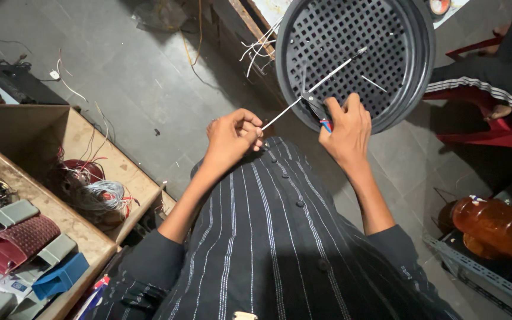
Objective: The person assembles an LED light fixture by threading white wires through a perforated plastic tray, securing them with zip ties, and using pliers to trim excess. The person works at a cluttered workbench with tools and components visible.
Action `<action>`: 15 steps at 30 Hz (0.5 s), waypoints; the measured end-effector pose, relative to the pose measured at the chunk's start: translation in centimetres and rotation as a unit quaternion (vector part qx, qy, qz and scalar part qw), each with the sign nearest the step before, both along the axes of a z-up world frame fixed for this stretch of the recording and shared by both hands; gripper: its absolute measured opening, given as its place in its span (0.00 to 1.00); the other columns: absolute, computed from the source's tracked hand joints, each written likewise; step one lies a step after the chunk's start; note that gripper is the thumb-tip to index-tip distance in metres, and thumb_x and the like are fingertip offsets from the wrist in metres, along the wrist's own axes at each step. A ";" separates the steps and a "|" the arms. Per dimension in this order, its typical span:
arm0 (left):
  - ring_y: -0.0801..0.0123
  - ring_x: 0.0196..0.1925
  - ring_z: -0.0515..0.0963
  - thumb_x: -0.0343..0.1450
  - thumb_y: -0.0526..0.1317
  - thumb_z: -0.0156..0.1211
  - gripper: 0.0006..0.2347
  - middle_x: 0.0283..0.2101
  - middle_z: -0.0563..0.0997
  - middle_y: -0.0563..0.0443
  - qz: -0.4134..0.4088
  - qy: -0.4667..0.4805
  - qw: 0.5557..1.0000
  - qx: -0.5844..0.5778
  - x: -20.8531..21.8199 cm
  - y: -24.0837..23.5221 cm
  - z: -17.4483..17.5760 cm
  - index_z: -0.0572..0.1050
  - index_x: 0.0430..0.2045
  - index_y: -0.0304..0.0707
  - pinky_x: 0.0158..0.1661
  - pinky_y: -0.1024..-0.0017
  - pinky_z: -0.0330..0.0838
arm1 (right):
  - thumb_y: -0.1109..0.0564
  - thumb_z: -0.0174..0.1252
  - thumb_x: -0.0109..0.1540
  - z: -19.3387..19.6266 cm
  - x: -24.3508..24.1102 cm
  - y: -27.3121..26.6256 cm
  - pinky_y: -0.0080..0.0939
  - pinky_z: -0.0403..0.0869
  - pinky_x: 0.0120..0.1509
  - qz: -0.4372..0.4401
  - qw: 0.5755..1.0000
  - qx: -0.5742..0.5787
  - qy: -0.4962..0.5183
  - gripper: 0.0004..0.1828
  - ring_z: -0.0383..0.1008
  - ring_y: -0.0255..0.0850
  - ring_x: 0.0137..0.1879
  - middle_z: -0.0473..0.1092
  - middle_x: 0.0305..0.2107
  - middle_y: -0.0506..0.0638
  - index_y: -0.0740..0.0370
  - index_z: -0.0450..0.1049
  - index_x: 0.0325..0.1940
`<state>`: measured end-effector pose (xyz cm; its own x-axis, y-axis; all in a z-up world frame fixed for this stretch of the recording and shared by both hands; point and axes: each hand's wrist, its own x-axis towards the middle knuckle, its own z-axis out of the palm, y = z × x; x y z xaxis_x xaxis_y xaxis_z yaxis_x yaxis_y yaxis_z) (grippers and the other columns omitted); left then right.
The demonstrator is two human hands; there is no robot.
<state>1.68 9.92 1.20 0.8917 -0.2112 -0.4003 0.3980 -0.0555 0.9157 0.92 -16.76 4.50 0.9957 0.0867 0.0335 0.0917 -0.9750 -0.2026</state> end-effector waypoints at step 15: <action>0.73 0.28 0.84 0.69 0.26 0.58 0.05 0.28 0.83 0.47 0.020 0.033 0.995 -0.088 -0.4 -0.2 -1.4 0.76 0.36 0.24 0.30 0.76 0.81 | 0.59 0.65 0.50 1.0 2.2 -0.8 0.53 0.65 0.53 0.100 0.994 -0.033 -0.015 0.25 0.66 0.53 0.46 0.61 0.37 0.57 0.58 0.75 0.52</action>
<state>1.32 9.70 -0.16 0.8743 -0.2474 -0.4177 0.4554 0.1199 0.8822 3.15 -17.60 5.49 0.9572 0.2850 0.0504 0.2892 -0.9481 -0.1322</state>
